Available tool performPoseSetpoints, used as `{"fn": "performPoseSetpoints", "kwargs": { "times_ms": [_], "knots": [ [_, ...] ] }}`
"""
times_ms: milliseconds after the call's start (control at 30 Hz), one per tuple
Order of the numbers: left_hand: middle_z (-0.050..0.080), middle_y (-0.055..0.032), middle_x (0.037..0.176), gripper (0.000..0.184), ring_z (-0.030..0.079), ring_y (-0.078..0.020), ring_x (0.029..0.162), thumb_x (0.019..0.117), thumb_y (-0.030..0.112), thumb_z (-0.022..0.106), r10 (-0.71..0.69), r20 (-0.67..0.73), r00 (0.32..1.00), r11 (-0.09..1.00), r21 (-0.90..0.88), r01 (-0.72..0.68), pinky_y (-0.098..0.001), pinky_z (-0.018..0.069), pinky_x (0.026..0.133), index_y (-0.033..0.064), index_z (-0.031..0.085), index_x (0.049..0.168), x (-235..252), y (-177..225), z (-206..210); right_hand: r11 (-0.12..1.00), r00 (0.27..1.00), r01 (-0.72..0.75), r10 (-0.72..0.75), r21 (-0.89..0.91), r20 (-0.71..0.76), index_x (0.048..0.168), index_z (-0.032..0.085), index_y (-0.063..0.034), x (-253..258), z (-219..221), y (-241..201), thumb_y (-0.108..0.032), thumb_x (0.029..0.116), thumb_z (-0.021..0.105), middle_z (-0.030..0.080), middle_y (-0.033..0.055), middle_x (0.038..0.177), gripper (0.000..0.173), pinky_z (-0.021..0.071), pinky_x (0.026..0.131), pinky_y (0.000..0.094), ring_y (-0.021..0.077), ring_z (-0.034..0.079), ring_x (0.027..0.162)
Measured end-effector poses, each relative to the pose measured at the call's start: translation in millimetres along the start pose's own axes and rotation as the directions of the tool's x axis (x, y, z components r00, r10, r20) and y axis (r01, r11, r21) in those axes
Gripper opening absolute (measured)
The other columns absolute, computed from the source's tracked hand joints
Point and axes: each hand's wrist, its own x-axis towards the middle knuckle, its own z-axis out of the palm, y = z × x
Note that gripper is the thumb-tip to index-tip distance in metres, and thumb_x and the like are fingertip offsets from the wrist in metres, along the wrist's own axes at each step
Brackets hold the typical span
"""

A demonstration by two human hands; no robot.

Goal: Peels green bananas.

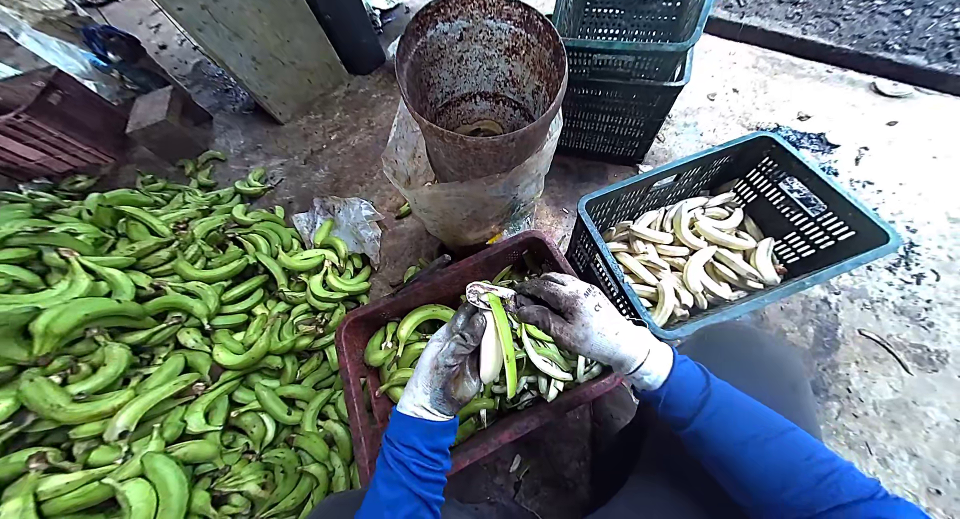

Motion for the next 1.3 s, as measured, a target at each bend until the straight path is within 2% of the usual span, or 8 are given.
{"fn": "performPoseSetpoints", "kwargs": {
  "times_ms": [233,433,567,767,900,1033,1133,1300],
  "knots": [
    [0.064,-0.0181,0.116,0.089,0.07,-0.0289,0.091,0.0876,0.036,0.08,-0.041,-0.018,0.999,0.964,0.263,0.045,-0.0465,0.0622,0.078,0.0042,0.032,0.155,1.1,2.8,8.5,0.99,0.989,-0.137,0.136,0.014,0.056,0.119,0.074,-0.0269,11.1,-10.2,3.9,-0.058,0.1007,0.055,0.071,-0.0069,0.109,0.04,0.0577,0.088,0.0422,0.0077,0.067,0.098],
    [0.064,-0.0168,0.132,0.078,0.067,-0.0237,0.114,0.0881,0.032,0.077,0.03,0.006,1.0,0.78,0.625,-0.027,-0.0391,0.0578,0.097,-0.0017,0.043,0.15,-4.4,7.6,10.6,0.983,0.979,-0.18,0.183,-0.031,0.093,0.117,0.075,-0.024,7.9,-13.7,5.4,-0.057,0.0999,0.057,0.073,-0.0035,0.106,0.041,0.0579,0.086,0.0459,0.0121,0.069,0.096],
    [0.068,-0.0152,0.126,0.068,0.069,-0.024,0.109,0.0879,0.019,0.077,0.023,-0.05,0.999,0.712,0.702,0.019,-0.0388,0.0597,0.094,0.0001,0.05,0.147,-2.3,10.7,23.0,0.946,0.956,-0.293,0.292,-0.135,-0.027,0.119,0.073,-0.0241,15.1,-12.9,20.7,-0.06,0.0999,0.054,0.072,0.0017,0.104,0.045,0.0567,0.083,0.0532,0.0205,0.069,0.096],
    [0.073,-0.0026,0.116,0.056,0.071,-0.0113,0.101,0.0899,0.027,0.079,0.098,-0.155,0.983,0.462,0.882,0.093,-0.0304,0.0611,0.091,0.0082,0.059,0.139,-0.2,12.5,15.1,0.976,1.0,-0.012,0.011,-0.216,-0.005,0.127,0.071,-0.0224,-0.2,-8.0,-3.6,-0.052,0.1001,0.059,0.07,0.0024,0.109,0.042,0.0579,0.086,0.0447,0.0184,0.068,0.101],
    [0.071,-0.0148,0.119,0.053,0.072,-0.0248,0.104,0.0976,0.016,0.066,0.174,-0.174,0.969,0.7,0.714,0.002,-0.0401,0.0608,0.092,0.0009,0.051,0.146,2.6,7.0,16.4,0.943,0.977,-0.211,0.199,-0.258,-0.073,0.127,0.069,-0.0185,7.0,-10.5,8.9,-0.05,0.1009,0.058,0.068,0.0098,0.108,0.042,0.0566,0.081,0.0537,0.0284,0.067,0.099],
    [0.064,-0.0236,0.126,0.039,0.066,-0.0332,0.112,0.1077,0.015,0.046,0.193,-0.335,0.922,0.976,0.16,-0.147,-0.0512,0.0547,0.097,0.0022,0.048,0.145,9.0,10.0,5.9,0.987,0.995,-0.032,0.016,-0.156,-0.1,0.132,0.067,-0.0176,1.9,-16.1,3.9,-0.047,0.0994,0.063,0.069,0.0052,0.113,0.044,0.0565,0.092,0.0443,0.0195,0.066,0.105],
    [0.066,-0.0191,0.121,0.035,0.066,-0.0317,0.109,0.108,0.027,0.046,0.137,-0.285,0.949,0.961,-0.195,-0.197,-0.0526,0.0557,0.094,0.0066,0.056,0.135,7.9,12.4,-7.9,0.985,0.991,0.134,-0.135,-0.112,-0.001,0.132,0.067,-0.0175,-6.6,-6.4,0.7,-0.049,0.1012,0.06,0.069,0.0051,0.119,0.045,0.0528,0.1,0.0431,0.0193,0.064,0.113],
    [0.067,-0.0162,0.107,0.043,0.069,-0.026,0.092,0.1104,0.033,0.034,0.098,-0.219,0.971,0.959,-0.239,-0.151,-0.0445,0.0603,0.083,0.0057,0.057,0.134,7.4,10.3,-8.6,0.96,0.962,0.267,-0.259,-0.087,0.086,0.129,0.069,-0.0204,-8.3,6.5,1.7,-0.049,0.1016,0.06,0.07,0.0032,0.117,0.041,0.0512,0.102,0.0416,0.0181,0.064,0.113]
  ]
}}
